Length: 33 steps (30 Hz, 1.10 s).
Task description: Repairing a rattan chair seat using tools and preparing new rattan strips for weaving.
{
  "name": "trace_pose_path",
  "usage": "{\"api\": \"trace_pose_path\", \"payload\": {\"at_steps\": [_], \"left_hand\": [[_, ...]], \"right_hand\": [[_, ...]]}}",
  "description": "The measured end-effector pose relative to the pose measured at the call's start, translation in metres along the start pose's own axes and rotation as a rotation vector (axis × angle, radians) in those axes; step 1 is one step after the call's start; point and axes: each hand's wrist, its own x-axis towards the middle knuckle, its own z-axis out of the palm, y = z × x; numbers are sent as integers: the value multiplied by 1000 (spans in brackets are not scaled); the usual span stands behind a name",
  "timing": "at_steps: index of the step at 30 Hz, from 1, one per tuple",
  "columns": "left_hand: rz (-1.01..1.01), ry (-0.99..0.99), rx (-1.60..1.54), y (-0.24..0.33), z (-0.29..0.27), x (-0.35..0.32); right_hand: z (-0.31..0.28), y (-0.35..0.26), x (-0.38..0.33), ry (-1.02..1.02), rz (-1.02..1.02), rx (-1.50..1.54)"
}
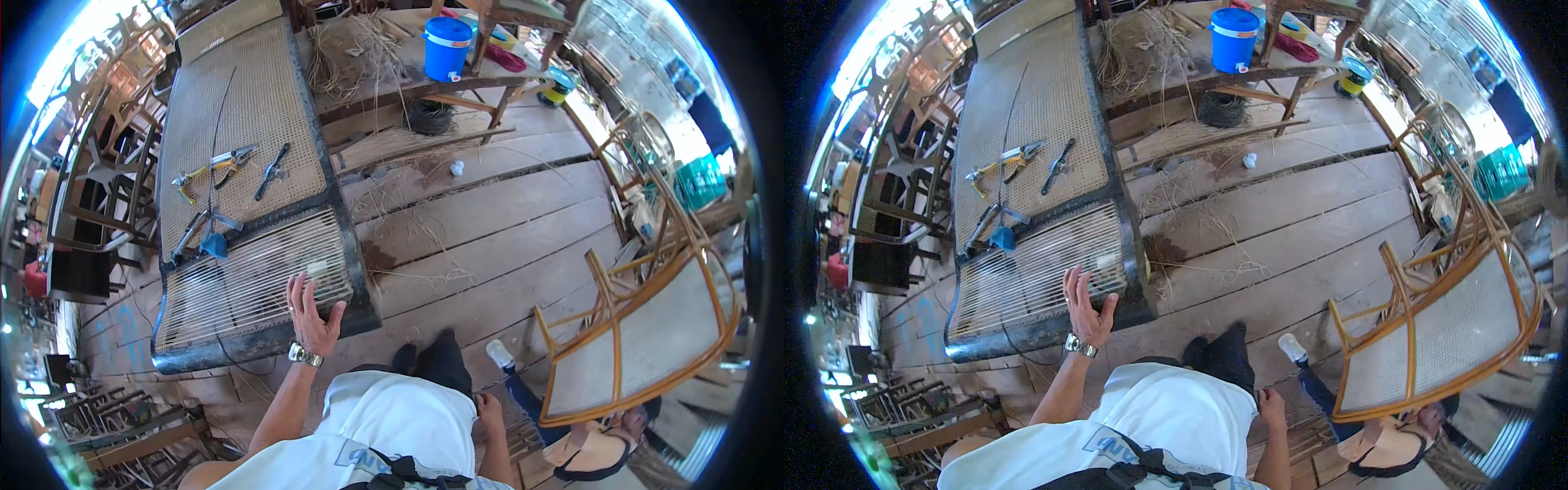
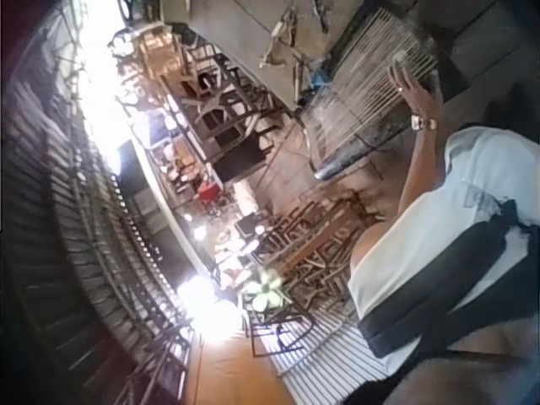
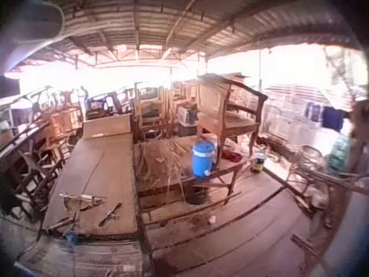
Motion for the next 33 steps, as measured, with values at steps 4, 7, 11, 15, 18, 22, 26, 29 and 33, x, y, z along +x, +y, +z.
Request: {"api": "trace_pose_path", "payload": {"at_steps": [4, 7, 11, 15, 18, 22, 26, 29, 33], "left_hand": [[-104, 10, 33, 21, 24, 22], [-152, -149, -1, 26, 13, 42], [-292, -227, -137, 30, -2, 85], [-404, -151, -218, 59, 25, 156], [-480, -209, -201, 68, 59, 187], [-562, -645, -188, 71, 132, 243], [-449, -619, -237, 37, 192, 310], [-507, -445, -231, -9, 236, 378], [-512, -267, -222, -94, 300, 486]], "right_hand": [[-58, -43, 99, -114, -54, -175], [-90, -62, 171, -98, -33, -164], [-134, -71, 267, -45, -212, -323], [-184, -94, 357, -288, 61, -217], [-224, -159, 420, -363, -31, -345], [-253, -184, 492, -94, -244, -363], [-255, -266, 503, -143, -136, -153], [-242, -285, 500, -182, -116, -110], [-220, -257, 482, -196, -11, -63]]}}
